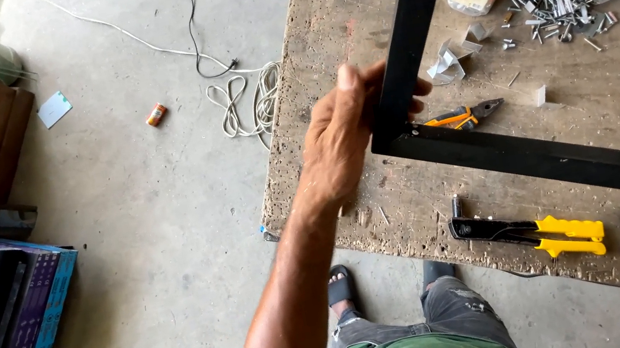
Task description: Assembling a metal frame by riveting the corners together and measuring the dimensions on a workbench
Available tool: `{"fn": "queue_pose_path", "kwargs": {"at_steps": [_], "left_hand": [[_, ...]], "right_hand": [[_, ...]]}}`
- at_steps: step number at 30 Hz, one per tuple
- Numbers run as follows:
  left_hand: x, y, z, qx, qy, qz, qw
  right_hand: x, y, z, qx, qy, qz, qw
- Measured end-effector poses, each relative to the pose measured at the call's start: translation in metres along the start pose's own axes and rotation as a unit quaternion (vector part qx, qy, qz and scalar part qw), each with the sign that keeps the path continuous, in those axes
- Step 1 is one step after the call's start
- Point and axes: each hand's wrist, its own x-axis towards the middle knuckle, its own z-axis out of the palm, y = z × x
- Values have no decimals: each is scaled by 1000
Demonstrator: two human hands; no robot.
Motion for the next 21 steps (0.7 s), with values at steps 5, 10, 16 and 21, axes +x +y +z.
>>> {"fn": "queue_pose_path", "kwargs": {"at_steps": [5, 10, 16, 21], "left_hand": [[-24, -54, -8, -157, -38, 7, 987], [-18, -58, 49, -308, 44, 99, 945], [-5, -49, 76, -443, 125, 103, 882], [-22, -52, 77, -446, 125, 33, 885]], "right_hand": [[-3, -123, -21, 17, 6, 17, 1000], [-48, -268, 9, -79, 109, 93, 986], [-91, -382, 56, -271, 0, 272, 923], [-121, -348, 86, -225, -22, 279, 933]]}}
